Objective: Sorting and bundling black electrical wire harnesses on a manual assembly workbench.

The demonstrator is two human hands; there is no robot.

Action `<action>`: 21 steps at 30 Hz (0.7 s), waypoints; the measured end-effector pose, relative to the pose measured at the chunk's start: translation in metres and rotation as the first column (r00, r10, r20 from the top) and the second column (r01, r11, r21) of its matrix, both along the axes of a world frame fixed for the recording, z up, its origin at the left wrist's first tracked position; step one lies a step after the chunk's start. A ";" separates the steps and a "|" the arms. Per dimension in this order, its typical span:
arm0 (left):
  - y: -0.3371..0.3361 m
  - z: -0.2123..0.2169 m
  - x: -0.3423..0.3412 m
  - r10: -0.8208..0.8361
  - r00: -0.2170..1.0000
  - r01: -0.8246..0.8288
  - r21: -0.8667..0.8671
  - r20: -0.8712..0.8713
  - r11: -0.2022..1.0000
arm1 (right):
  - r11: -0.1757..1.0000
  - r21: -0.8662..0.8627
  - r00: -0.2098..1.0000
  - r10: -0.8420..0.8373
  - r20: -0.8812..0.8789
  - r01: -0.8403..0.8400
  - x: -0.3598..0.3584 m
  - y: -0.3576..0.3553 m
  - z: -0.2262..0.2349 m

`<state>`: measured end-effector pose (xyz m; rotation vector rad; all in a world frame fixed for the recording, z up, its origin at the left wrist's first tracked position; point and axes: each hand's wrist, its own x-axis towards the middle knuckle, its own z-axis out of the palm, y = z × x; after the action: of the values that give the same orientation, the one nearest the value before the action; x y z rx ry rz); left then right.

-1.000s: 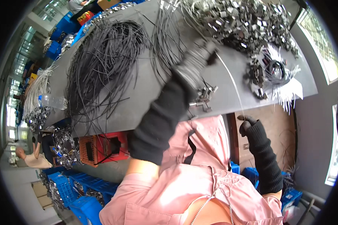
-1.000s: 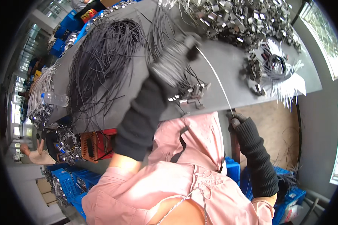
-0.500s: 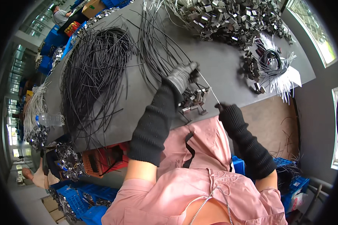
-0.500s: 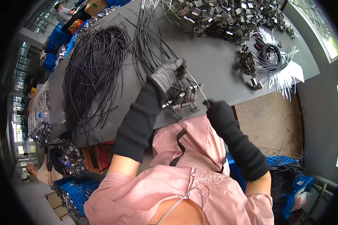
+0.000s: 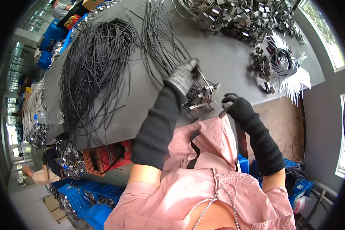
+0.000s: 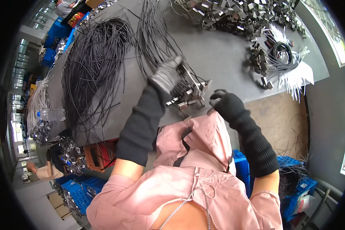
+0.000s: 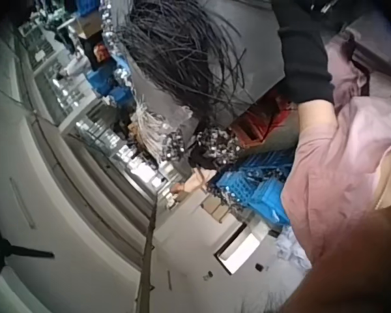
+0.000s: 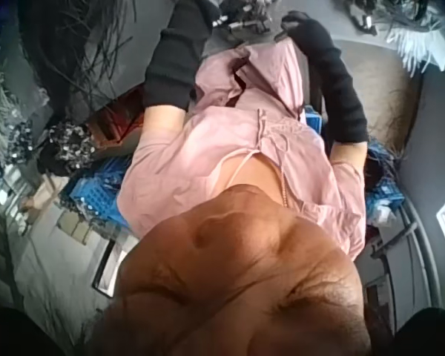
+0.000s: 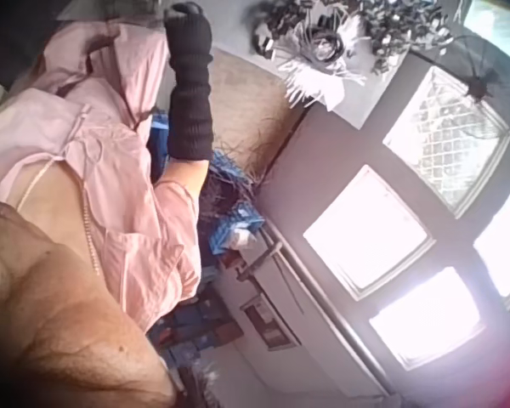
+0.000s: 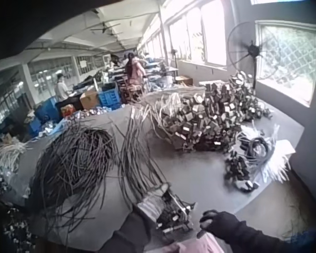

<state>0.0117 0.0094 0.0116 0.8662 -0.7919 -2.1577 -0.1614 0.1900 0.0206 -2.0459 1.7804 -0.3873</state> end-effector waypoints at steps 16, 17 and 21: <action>0.020 0.003 -0.006 0.020 0.986 -0.020 -0.003 0.164 1.000 | 0.818 0.518 -0.554 -0.317 0.770 0.252 0.061 0.029 -0.019; 0.022 0.005 -0.004 0.005 0.979 0.004 -0.039 0.206 0.999 | 0.799 0.521 -0.536 -0.310 0.785 0.300 0.059 0.025 -0.017; 0.044 0.013 -0.001 -0.112 0.939 0.134 -0.045 0.326 0.990 | 0.815 0.481 -0.402 -0.341 0.850 0.324 0.059 0.004 -0.007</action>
<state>0.0109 0.0538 0.0248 1.1824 -1.1008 -2.1087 -0.1028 0.1937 0.0131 -0.2282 0.9771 -1.6533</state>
